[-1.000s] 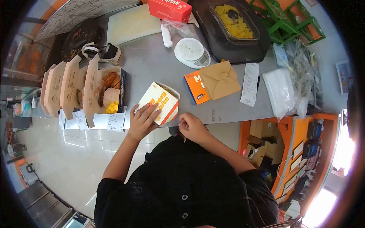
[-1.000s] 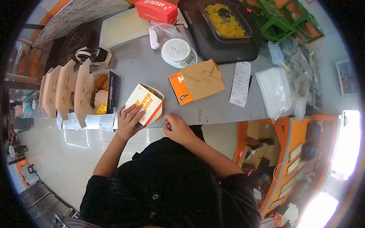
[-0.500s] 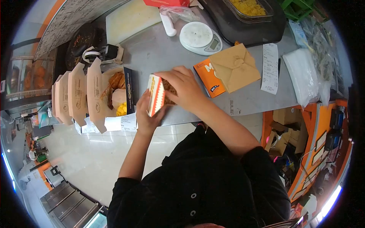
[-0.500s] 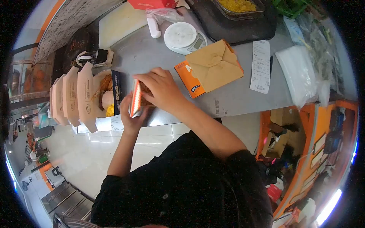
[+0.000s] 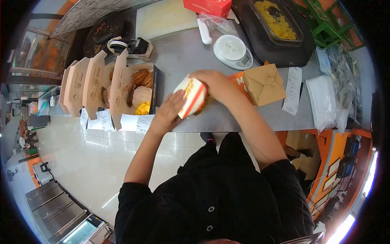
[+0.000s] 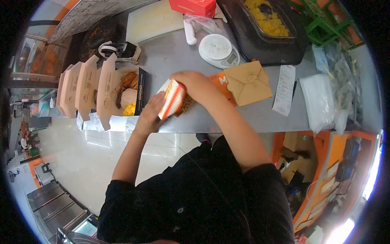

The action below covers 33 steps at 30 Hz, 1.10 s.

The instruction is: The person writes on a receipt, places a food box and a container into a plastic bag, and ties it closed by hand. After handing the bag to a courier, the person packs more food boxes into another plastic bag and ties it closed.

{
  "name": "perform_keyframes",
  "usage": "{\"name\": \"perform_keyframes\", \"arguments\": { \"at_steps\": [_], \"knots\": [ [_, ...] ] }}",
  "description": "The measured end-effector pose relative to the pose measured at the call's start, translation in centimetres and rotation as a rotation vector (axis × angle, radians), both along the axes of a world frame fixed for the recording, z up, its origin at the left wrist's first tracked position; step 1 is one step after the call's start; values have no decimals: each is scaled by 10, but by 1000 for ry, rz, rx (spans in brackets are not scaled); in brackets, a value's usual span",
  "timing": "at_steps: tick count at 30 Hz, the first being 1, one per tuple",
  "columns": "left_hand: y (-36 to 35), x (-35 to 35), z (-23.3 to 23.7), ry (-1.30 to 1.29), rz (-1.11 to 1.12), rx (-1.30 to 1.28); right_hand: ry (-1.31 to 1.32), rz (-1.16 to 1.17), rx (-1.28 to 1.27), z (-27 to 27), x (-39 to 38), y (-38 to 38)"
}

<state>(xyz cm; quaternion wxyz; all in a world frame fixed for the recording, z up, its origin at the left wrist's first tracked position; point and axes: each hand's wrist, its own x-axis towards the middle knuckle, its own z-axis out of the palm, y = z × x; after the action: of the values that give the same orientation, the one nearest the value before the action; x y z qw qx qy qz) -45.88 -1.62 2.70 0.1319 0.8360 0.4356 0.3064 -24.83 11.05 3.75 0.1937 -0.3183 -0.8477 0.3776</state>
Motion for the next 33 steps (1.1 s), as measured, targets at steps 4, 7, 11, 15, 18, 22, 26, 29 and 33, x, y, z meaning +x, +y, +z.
{"name": "perform_keyframes", "arguments": {
  "at_steps": [4, 7, 11, 15, 18, 22, 26, 29, 33],
  "knots": [
    [-6, 1, -25, 279, 17, 155, 153, -355, 124, -3, 10, -59],
    [-5, 10, -17, 273, 72, 109, 411, -634, 47, -45, 20, -124],
    [-8, 16, -24, 127, 100, 103, 159, -486, -413, -41, 6, -133],
    [-6, 9, -32, 77, 56, 121, 308, -548, -318, -45, -12, -119],
    [-3, 8, -29, 116, 35, 79, 367, -545, -409, -58, -14, -121],
    [-2, 34, -16, 108, 155, -27, 703, -860, -622, -43, -7, -116],
    [-3, 40, -22, 231, 300, -104, 553, -879, -351, -63, -16, -97],
    [-2, 38, -39, 76, 265, 83, 591, -848, -451, -48, -10, -95],
    [-3, 42, -39, 149, 285, 106, 531, -838, -241, -56, -15, -100]
  ]
}}
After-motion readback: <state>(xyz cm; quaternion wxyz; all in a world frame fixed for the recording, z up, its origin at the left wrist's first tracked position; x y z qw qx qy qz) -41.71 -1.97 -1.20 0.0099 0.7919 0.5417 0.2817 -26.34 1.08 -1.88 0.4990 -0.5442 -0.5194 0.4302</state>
